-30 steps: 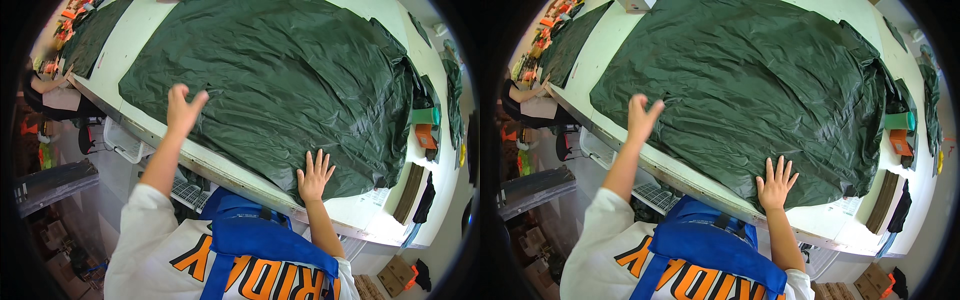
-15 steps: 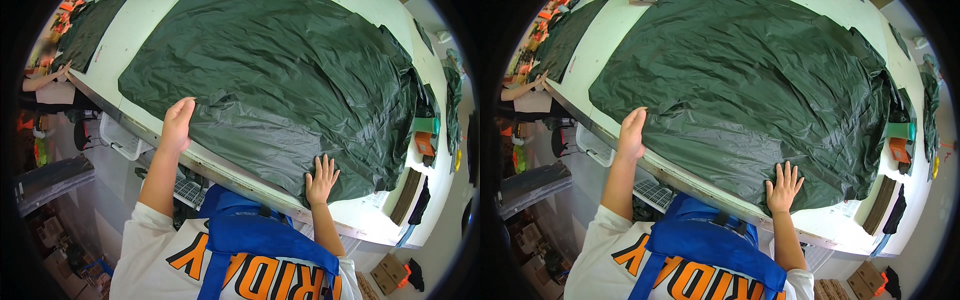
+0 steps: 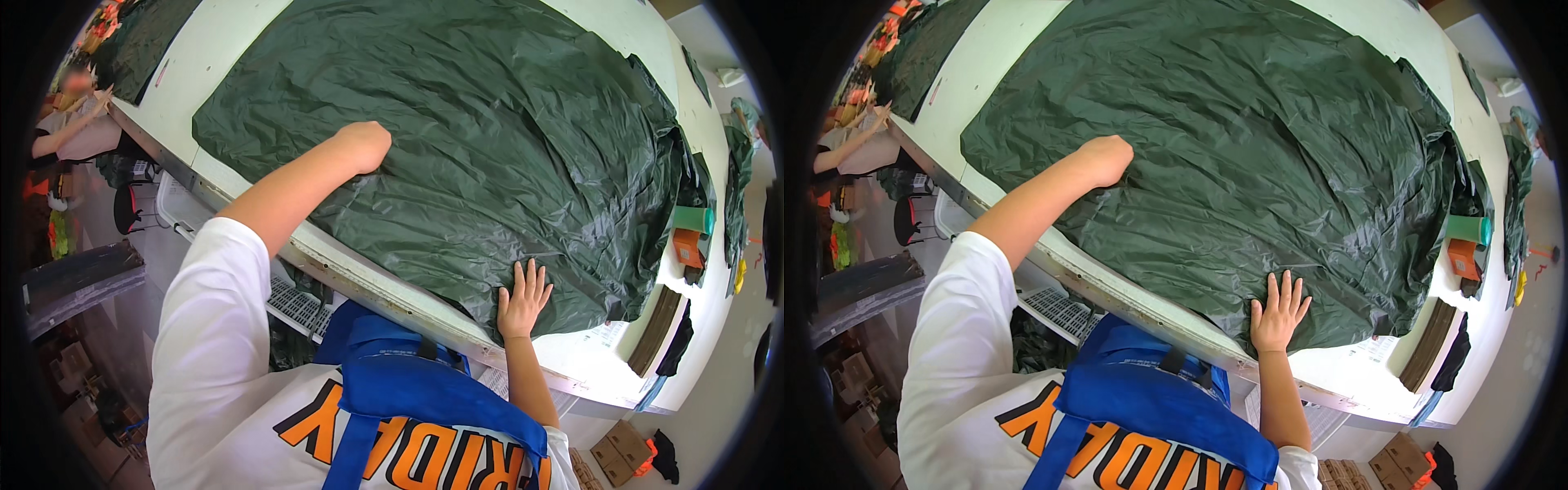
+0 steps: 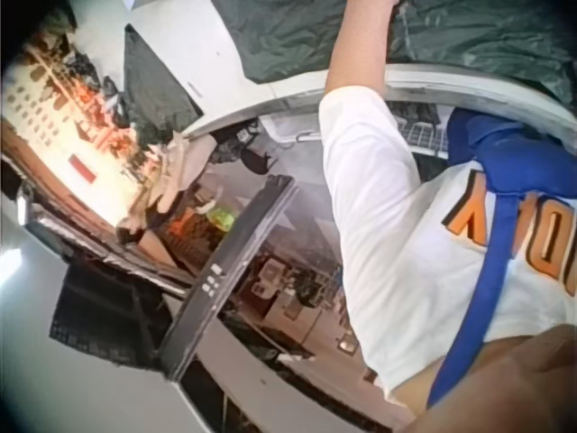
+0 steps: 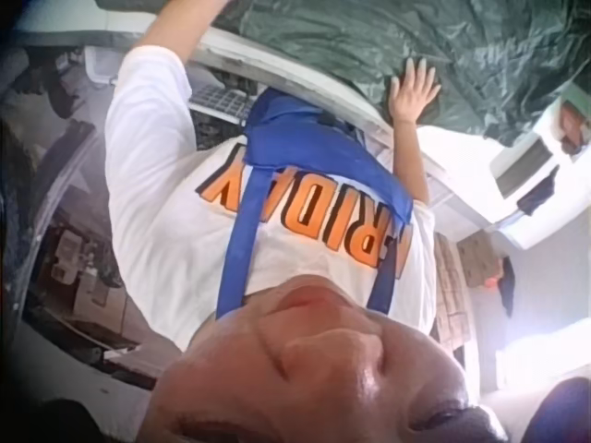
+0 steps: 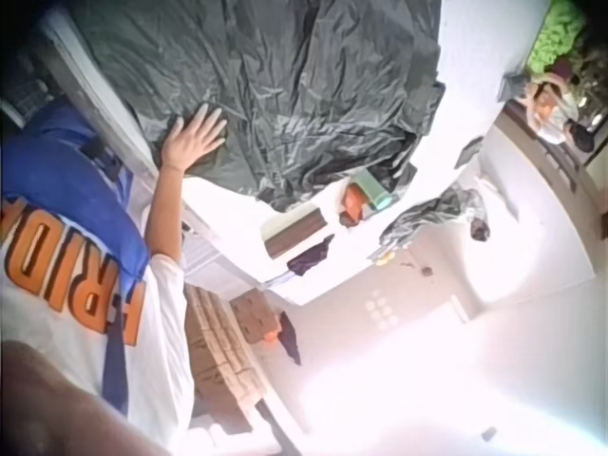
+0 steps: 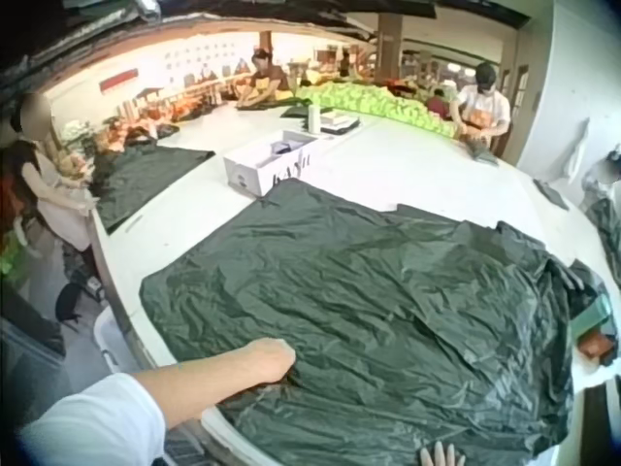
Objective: The person folds a dark green jacket on a white table, smoothing the fabric, aligning edges, and folding it into a compact rectangle. The person then places the folded jacket into a plastic bag and sets it aside with other folded items.
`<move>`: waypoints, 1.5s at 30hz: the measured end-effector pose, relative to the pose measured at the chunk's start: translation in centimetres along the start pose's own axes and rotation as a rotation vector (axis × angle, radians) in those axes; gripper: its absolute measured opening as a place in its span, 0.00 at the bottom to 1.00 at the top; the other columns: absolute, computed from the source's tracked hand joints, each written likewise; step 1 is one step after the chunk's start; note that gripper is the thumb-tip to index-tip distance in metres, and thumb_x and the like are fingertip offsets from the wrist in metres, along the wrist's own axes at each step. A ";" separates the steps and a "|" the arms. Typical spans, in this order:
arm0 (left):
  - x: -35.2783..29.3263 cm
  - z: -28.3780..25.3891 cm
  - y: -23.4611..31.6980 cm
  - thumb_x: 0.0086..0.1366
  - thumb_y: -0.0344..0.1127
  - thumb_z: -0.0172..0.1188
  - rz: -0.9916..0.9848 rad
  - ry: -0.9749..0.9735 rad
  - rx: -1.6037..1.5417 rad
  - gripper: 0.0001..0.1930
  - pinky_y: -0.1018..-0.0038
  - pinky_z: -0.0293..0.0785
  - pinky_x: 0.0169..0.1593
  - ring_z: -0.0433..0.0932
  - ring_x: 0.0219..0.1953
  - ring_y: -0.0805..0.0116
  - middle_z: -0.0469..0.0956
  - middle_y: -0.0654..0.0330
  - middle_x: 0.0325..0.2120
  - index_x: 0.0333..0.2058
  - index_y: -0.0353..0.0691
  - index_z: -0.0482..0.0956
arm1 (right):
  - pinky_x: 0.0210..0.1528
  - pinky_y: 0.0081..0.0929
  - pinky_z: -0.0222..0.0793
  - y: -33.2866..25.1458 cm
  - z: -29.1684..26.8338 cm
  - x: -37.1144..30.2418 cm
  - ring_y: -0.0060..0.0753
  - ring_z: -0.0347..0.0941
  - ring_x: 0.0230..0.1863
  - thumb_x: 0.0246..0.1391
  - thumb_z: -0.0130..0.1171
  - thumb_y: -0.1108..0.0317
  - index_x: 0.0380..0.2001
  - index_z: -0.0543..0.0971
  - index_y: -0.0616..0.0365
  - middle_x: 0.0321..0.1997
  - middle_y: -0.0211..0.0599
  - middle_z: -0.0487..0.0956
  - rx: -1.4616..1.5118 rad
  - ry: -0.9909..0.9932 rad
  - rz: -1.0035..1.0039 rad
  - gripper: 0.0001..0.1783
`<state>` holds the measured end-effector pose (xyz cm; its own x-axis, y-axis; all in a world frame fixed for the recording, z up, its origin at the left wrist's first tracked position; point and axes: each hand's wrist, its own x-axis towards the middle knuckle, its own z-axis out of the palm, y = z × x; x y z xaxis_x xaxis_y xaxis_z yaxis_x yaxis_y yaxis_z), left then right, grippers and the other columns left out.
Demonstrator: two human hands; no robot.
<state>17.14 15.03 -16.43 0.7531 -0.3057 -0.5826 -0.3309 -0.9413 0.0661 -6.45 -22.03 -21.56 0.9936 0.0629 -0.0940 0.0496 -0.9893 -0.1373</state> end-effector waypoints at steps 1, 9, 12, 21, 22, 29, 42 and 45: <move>0.1 0.0 -0.6 0.49 0.30 0.63 0.000 -0.011 0.007 0.10 0.62 0.76 0.41 0.79 0.37 0.50 0.80 0.49 0.34 0.32 0.34 0.82 | 0.70 0.58 0.29 0.1 0.0 0.0 0.52 0.43 0.73 0.57 0.50 0.51 0.62 0.66 0.50 0.71 0.40 0.55 -0.004 0.000 -0.002 0.32; -3.9 3.4 -7.2 0.67 0.38 0.56 -0.174 0.403 -2.102 0.14 0.72 0.77 0.43 0.79 0.41 0.63 0.76 0.50 0.44 0.47 0.38 0.70 | 0.69 0.51 0.39 0.0 -0.4 0.4 0.48 0.50 0.70 0.55 0.52 0.49 0.62 0.66 0.50 0.70 0.40 0.58 -0.045 0.051 -0.003 0.33; -7.4 7.9 -6.3 0.68 0.57 0.49 -0.371 0.216 -1.866 0.29 0.65 0.69 0.55 0.76 0.46 0.61 0.76 0.52 0.46 0.50 0.33 0.70 | 0.63 0.45 0.47 1.7 0.2 1.3 0.48 0.57 0.64 0.56 0.51 0.51 0.64 0.65 0.46 0.71 0.39 0.57 0.001 0.126 0.213 0.32; -8.2 6.8 -1.7 0.68 0.42 0.53 0.019 0.613 -0.968 0.22 0.65 0.72 0.46 0.79 0.40 0.50 0.80 0.46 0.36 0.57 0.40 0.68 | 0.66 0.70 0.32 2.1 1.1 2.7 0.48 0.41 0.74 0.59 0.46 0.45 0.69 0.56 0.41 0.75 0.34 0.48 -0.162 0.038 0.381 0.36; -7.0 8.0 -2.2 0.68 0.42 0.53 -0.087 0.629 -0.840 0.23 0.64 0.73 0.44 0.79 0.39 0.45 0.80 0.42 0.36 0.59 0.43 0.66 | 0.66 0.70 0.32 2.0 0.9 2.3 0.48 0.41 0.74 0.59 0.47 0.45 0.69 0.56 0.41 0.75 0.35 0.48 -0.155 0.024 0.373 0.36; -9.7 11.9 -6.2 0.60 0.40 0.63 -0.519 0.884 -0.552 0.34 0.64 0.72 0.48 0.74 0.42 0.45 0.74 0.43 0.42 0.62 0.40 0.60 | 0.69 0.56 0.40 5.4 -3.8 -2.1 0.54 0.51 0.69 0.50 0.58 0.66 0.63 0.61 0.62 0.68 0.49 0.59 0.354 0.200 0.010 0.36; -13.3 13.8 -12.5 0.56 0.21 0.59 -0.767 1.013 -1.994 0.14 0.78 0.52 0.15 0.67 0.21 0.74 0.72 0.60 0.31 0.38 0.41 0.65 | 0.54 0.41 0.60 7.1 -4.4 -5.7 0.43 0.69 0.47 0.35 0.54 0.79 0.39 0.81 0.49 0.41 0.34 0.75 0.208 0.007 -0.197 0.23; -17.5 10.8 -10.6 0.54 0.19 0.57 -0.727 1.078 -1.930 0.15 0.80 0.54 0.15 0.70 0.24 0.76 0.72 0.63 0.31 0.37 0.41 0.65 | 0.50 0.38 0.64 9.2 -8.1 -5.7 0.47 0.71 0.42 0.27 0.49 0.84 0.32 0.81 0.57 0.34 0.39 0.77 0.481 -0.204 -0.125 0.23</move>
<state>1.27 31.90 -15.70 0.5896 0.6932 -0.4145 0.2726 0.3123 0.9100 -10.80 -32.55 -14.32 0.9409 0.2476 -0.2312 0.0661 -0.8036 -0.5915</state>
